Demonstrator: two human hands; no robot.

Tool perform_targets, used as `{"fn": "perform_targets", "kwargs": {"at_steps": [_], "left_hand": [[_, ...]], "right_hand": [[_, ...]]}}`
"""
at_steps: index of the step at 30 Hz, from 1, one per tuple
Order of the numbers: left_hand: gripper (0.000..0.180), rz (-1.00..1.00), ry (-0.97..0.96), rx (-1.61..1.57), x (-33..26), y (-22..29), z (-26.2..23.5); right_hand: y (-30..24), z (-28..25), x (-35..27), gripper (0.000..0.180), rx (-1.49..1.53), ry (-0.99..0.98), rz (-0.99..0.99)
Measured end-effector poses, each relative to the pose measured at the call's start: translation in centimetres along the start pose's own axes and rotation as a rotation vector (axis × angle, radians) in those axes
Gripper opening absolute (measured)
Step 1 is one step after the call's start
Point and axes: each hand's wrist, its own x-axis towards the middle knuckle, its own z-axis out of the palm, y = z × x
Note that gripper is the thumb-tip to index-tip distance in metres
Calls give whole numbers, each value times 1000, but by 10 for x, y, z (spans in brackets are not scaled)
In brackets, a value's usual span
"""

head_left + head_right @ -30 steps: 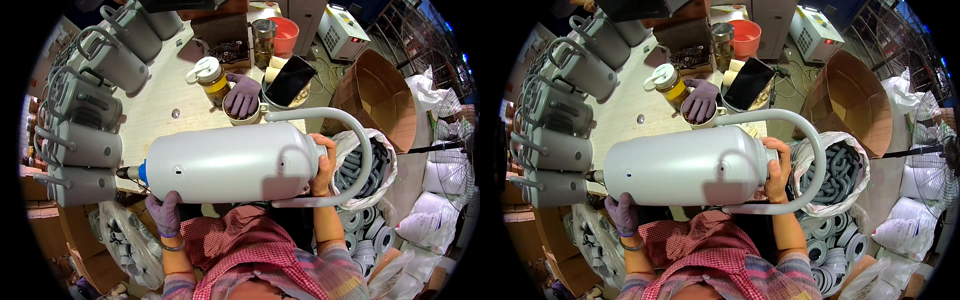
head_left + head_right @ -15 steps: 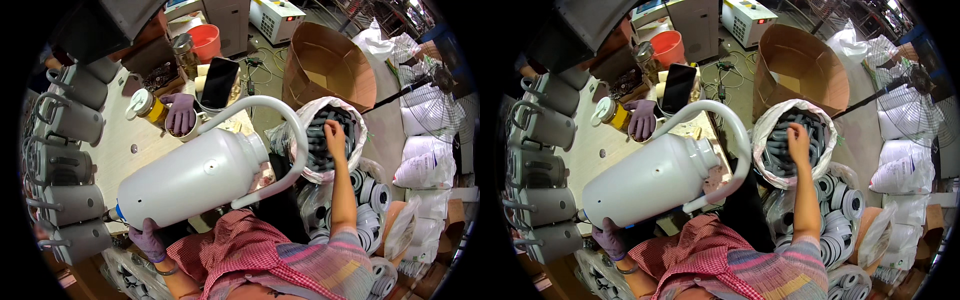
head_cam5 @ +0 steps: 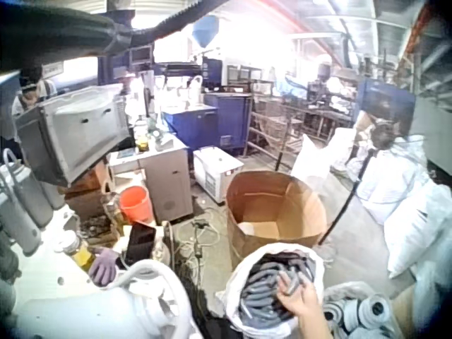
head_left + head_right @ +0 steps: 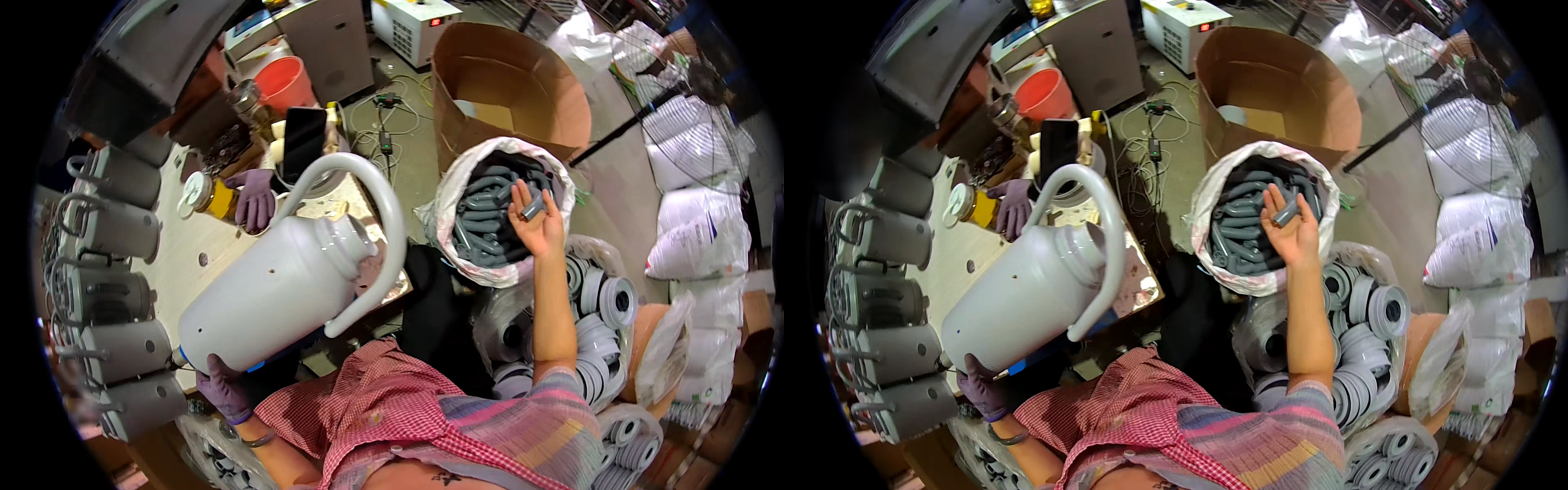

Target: The person repeatedly assembles white electric kettles by attaching gray handles to the kettle bodies using a blue heat-sealing tool. They pick up a kettle body, attach a handle, press it against the heated tool to fuse the joint, and then place the finished unit on a nearby table. This process is repeated for multiple units throughout the clip.

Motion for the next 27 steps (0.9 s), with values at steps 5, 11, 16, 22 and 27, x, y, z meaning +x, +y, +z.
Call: {"fn": "perform_targets", "kwargs": {"at_steps": [5, 11, 16, 22, 27], "left_hand": [[52, -9, -38, 1, 14, -4, -11], [57, 47, -28, -19, 14, -3, -3], [57, 75, -36, -22, 19, -7, 3], [51, 56, -12, -12, 14, -4, 3], [48, 79, -12, -83, 10, -1, 13]], "right_hand": [[24, 26, -47, 56, 100, 4, -109], [27, 33, -78, 38, -209, -307, -211], [-33, -15, -64, 38, -678, -93, -331], [-46, 9, -106, 44, -1626, 472, -170], [-81, -31, -116, 53, -868, 248, 18]]}}
